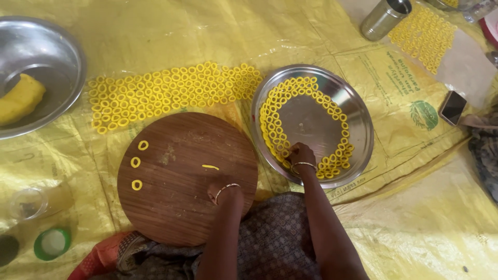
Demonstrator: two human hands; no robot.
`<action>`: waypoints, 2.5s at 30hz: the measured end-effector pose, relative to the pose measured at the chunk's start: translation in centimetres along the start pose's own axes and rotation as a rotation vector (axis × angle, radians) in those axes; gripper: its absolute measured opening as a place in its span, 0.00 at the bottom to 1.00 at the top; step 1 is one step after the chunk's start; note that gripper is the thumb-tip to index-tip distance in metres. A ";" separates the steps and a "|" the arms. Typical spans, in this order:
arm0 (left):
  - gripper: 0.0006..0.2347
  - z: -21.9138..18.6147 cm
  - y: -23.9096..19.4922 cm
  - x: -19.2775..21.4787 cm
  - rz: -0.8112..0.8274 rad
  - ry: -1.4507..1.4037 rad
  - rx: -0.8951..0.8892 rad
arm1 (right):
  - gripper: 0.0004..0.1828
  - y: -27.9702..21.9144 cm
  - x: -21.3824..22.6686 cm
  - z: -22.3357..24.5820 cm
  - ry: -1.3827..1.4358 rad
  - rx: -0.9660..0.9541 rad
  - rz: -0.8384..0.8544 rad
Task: The person rolls small pieces of yellow dough into rings on a wooden board and places them onto a metal tray, arranging them in a circular pattern. The person continues to form and place rings until the tray is filled.
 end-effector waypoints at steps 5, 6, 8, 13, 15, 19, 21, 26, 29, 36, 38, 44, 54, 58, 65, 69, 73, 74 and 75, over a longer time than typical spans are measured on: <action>0.08 -0.2 0.2 -1.1 -0.013 -0.026 -0.025 | 0.07 -0.2 0.2 0.1 -0.041 0.066 -0.027; 0.08 -0.2 0.2 -1.3 -0.019 -0.035 -0.030 | 0.07 -0.5 0.6 0.2 -0.059 0.087 -0.043; 0.08 -0.2 0.0 -1.6 -0.034 -0.064 -0.044 | 0.07 -1.2 1.1 1.1 -0.109 0.096 -0.068; 0.08 0.0 -0.5 -0.8 -0.091 -0.125 -0.105 | 0.03 -5.0 2.7 7.0 -0.196 0.388 -0.346; 0.08 -0.1 -0.9 -0.4 -0.118 -0.159 -0.129 | 0.08 -7.6 1.0 11.6 -0.054 0.603 -0.301; 0.08 -0.1 -2.0 -0.3 -0.163 -0.215 -0.212 | 0.15 -14.4 -7.8 22.5 0.371 1.071 0.579; 0.07 -0.3 -2.7 -0.2 -0.188 -0.241 -0.274 | 0.09 -17.7 -11.9 26.4 0.234 1.217 0.658; 0.07 -0.6 -4.1 0.1 -0.219 -0.293 -0.402 | 0.11 -21.1 -18.7 31.6 0.061 1.290 0.732; 0.07 0.0 -3.9 0.4 -0.235 -0.317 -0.417 | 0.12 -22.0 -20.3 32.7 -0.077 1.381 0.573; 0.07 -0.4 -2.5 0.0 -0.224 -0.307 -0.362 | 0.05 -19.6 -15.7 31.4 0.245 1.143 0.540; 0.07 -0.5 -1.8 -0.1 -0.205 -0.264 -0.314 | 0.09 -15.8 -12.0 28.3 0.280 0.981 0.410; 0.07 -0.2 0.0 -0.9 -0.107 -0.140 -0.131 | 0.02 -0.3 1.5 9.8 0.080 0.601 -0.211; 0.07 -0.1 0.7 -0.7 -0.061 -0.078 0.009 | 0.05 4.0 0.0 -3.2 0.096 0.023 -0.092; 0.07 -0.2 0.6 -0.3 -0.059 -0.073 0.010 | 0.07 3.3 0.3 -2.1 0.011 -0.011 -0.073; 0.07 -0.2 0.5 -0.6 -0.053 -0.088 0.016 | 0.06 2.8 0.8 -1.7 0.015 0.004 -0.089; 0.07 0.1 0.5 -0.5 -0.054 -0.100 0.021 | 0.06 2.6 0.5 -1.7 0.026 0.036 -0.104; 0.07 0.0 0.6 -0.4 -0.057 -0.106 0.018 | 0.05 2.8 0.4 -2.1 0.005 0.056 -0.118; 0.07 -0.1 0.7 -0.5 -0.059 -0.109 0.021 | 0.05 2.8 0.3 -2.2 0.017 0.057 -0.121; 0.07 -0.2 0.8 -0.6 -0.058 -0.111 0.021 | 0.05 2.7 0.2 -2.2 0.029 0.059 -0.124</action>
Point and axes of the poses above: each hand's wrist, its own y-axis towards the middle knuckle, its own x-axis out of the back of the hand, z = x × y, the point moved 2 cm from there along y, towards the middle knuckle, and after that the axes turned 5 degrees about -x, right-handed, at the moved point
